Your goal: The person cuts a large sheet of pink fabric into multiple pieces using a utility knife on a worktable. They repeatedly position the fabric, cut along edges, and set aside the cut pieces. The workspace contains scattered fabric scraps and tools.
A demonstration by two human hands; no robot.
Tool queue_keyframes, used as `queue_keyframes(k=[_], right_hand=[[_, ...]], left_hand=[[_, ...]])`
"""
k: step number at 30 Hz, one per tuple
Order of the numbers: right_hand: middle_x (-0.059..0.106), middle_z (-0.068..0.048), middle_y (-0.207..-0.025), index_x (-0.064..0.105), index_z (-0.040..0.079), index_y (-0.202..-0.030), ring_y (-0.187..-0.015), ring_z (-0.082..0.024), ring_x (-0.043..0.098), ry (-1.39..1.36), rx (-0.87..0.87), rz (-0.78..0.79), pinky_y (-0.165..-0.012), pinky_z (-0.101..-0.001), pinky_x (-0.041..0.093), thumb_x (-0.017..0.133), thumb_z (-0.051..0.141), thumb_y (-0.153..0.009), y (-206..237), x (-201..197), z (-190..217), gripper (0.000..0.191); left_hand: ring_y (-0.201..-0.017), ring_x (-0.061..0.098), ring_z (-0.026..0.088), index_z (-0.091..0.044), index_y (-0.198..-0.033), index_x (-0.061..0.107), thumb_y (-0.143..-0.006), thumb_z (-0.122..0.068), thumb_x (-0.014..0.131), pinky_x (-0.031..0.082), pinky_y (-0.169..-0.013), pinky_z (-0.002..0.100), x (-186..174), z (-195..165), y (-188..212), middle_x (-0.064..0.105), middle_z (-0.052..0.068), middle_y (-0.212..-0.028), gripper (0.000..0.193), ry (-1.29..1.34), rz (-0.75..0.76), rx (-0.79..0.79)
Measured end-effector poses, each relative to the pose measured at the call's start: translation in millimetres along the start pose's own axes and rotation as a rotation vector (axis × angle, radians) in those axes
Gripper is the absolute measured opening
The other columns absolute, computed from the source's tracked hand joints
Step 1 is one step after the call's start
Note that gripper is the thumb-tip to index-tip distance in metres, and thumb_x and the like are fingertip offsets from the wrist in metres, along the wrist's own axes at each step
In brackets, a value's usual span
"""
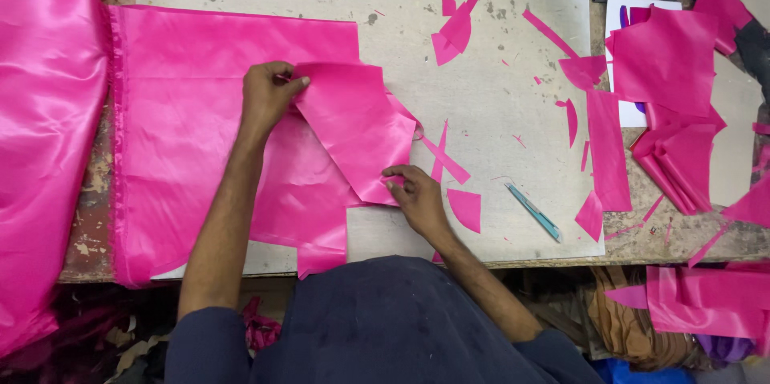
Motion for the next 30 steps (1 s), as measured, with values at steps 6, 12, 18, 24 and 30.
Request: queue_keyframes(k=[6, 12, 18, 24, 30], right_hand=[[0.066, -0.011, -0.113, 0.069, 0.001, -0.122, -0.075, -0.008, 0.072, -0.097, -0.067, -0.022, -0.063, -0.0220, 0.064, 0.069, 0.008, -0.096, -11.0, 10.2, 6.3, 0.027], [0.066, -0.011, -0.101, 0.069, 0.001, -0.125, -0.071, -0.009, 0.069, -0.086, -0.032, -0.003, -0.061, -0.0238, 0.062, 0.068, 0.009, -0.096, -6.9, 13.8, -0.4, 0.029], [0.068, -0.009, -0.097, 0.070, 0.002, -0.124, -0.070, -0.009, 0.068, -0.078, -0.040, -0.005, -0.059, -0.0237, 0.061, 0.068, 0.009, -0.097, -4.9, 16.2, -2.4, 0.029], [0.069, -0.008, -0.096, 0.070, 0.003, -0.123, -0.070, -0.008, 0.068, -0.031, -0.030, 0.008, -0.059, -0.0228, 0.061, 0.068, 0.010, -0.097, -7.1, 19.5, -10.6, 0.027], [0.069, -0.009, -0.098, 0.071, 0.002, -0.123, -0.071, -0.009, 0.067, -0.032, -0.053, -0.005, -0.060, -0.0230, 0.060, 0.069, 0.009, -0.097, -5.9, 19.1, -11.8, 0.027]], left_hand=[[-0.075, 0.072, 0.021, -0.005, -0.097, 0.080, -0.080, -0.020, 0.089, 0.056, -0.069, 0.038, 9.7, 1.6, -30.4, 0.077, 0.011, -0.086, 0.024, -0.349, -0.085, 0.071], [-0.078, 0.073, 0.023, -0.003, -0.097, 0.080, -0.081, -0.021, 0.088, 0.057, -0.071, 0.038, 12.0, 8.3, -28.6, 0.077, 0.012, -0.088, 0.025, -0.364, -0.082, 0.056], [-0.075, 0.073, 0.021, -0.003, -0.097, 0.080, -0.078, -0.020, 0.088, 0.058, -0.070, 0.037, 10.5, 10.0, -36.3, 0.078, 0.011, -0.085, 0.026, -0.349, -0.066, 0.044], [-0.074, 0.073, 0.019, -0.003, -0.096, 0.080, -0.079, -0.019, 0.088, 0.058, -0.069, 0.036, 10.8, 15.0, -38.8, 0.077, 0.010, -0.084, 0.025, -0.342, -0.058, 0.016], [-0.072, 0.072, 0.016, -0.005, -0.096, 0.080, -0.081, -0.019, 0.087, 0.058, -0.068, 0.033, 13.7, 19.8, -41.4, 0.077, 0.008, -0.083, 0.022, -0.325, -0.031, -0.029]])
Point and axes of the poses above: each hand's wrist, its own y-axis away from the middle knuckle, its own x-axis out of the palm, z = x × y, the point moved 8 cm from there along -y, towards the middle knuckle
